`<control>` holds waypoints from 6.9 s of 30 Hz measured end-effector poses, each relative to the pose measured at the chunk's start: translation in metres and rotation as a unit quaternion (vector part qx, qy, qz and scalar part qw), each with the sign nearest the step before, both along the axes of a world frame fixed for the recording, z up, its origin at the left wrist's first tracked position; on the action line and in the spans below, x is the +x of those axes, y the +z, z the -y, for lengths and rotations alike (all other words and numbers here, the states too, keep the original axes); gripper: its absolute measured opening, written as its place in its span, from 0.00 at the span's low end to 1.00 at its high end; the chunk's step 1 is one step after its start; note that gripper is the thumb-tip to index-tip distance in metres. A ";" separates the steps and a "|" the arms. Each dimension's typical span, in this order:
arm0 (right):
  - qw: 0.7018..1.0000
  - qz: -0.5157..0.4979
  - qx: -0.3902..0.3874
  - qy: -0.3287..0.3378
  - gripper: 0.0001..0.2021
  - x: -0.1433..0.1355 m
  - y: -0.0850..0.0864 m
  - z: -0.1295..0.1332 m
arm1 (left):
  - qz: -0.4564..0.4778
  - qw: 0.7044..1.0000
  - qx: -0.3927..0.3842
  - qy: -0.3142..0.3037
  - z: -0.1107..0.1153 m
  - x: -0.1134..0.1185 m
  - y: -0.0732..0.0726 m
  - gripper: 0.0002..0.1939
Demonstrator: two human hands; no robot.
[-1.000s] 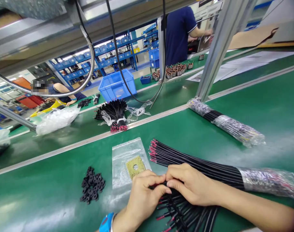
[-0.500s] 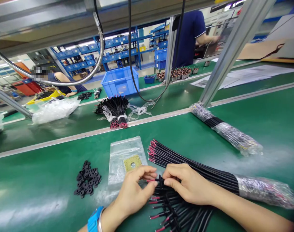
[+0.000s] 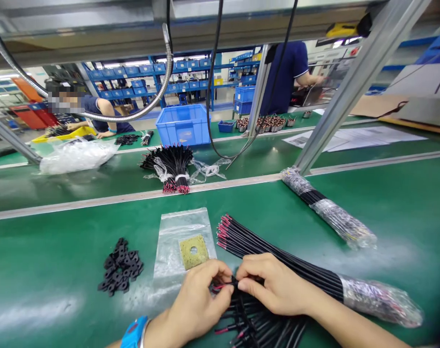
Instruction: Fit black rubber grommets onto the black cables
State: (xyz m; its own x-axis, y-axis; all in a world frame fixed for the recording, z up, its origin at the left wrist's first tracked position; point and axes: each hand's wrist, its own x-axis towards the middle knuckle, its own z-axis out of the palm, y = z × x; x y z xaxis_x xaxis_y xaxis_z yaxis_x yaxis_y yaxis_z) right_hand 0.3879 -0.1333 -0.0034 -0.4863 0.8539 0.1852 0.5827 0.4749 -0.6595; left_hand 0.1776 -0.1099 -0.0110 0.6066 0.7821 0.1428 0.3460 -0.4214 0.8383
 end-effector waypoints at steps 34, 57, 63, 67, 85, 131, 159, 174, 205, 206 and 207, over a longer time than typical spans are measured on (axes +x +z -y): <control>0.986 0.099 0.025 -0.130 0.06 -0.004 -0.020 -0.003 | -0.022 0.994 0.027 -0.106 -0.010 -0.015 0.014 0.12; 0.983 0.161 0.059 -0.072 0.09 0.002 -0.053 -0.007 | -0.415 0.892 0.074 0.160 -0.094 -0.134 0.058 0.10; 0.980 0.149 0.115 -0.072 0.07 0.005 -0.058 -0.007 | -0.445 0.878 -0.006 0.174 -0.110 -0.165 0.041 0.06; 0.980 0.147 0.117 -0.069 0.05 0.004 -0.058 -0.007 | -0.413 0.894 0.004 0.173 -0.103 -0.153 0.043 0.05; 0.995 0.020 0.007 -0.100 0.03 -0.008 -0.023 -0.003 | -0.222 0.943 0.249 -0.009 -0.049 -0.027 -0.004 0.14; 0.995 -0.061 0.071 -0.035 0.06 0.003 0.004 0.005 | 0.123 0.976 -0.135 0.120 -0.009 0.011 -0.003 0.11; 0.997 -0.066 0.036 -0.005 0.04 0.002 -0.003 0.000 | 0.078 0.979 -0.175 0.076 -0.009 0.006 0.000 0.11; 0.997 0.014 -0.075 0.025 0.05 0.006 0.000 -0.008 | -0.195 0.978 -0.049 -0.045 -0.048 -0.045 0.044 0.14; 0.992 -0.025 -0.055 -0.109 0.06 0.000 -0.016 -0.013 | -0.173 0.979 -0.048 0.100 -0.085 -0.096 0.044 0.06; 0.992 -0.032 -0.046 -0.116 0.06 0.000 -0.015 -0.012 | -0.131 0.986 -0.048 0.085 -0.081 -0.084 0.039 0.06; 0.991 -0.036 -0.037 -0.121 0.06 -0.001 -0.014 -0.012 | -0.111 0.991 -0.029 0.072 -0.077 -0.072 0.032 0.06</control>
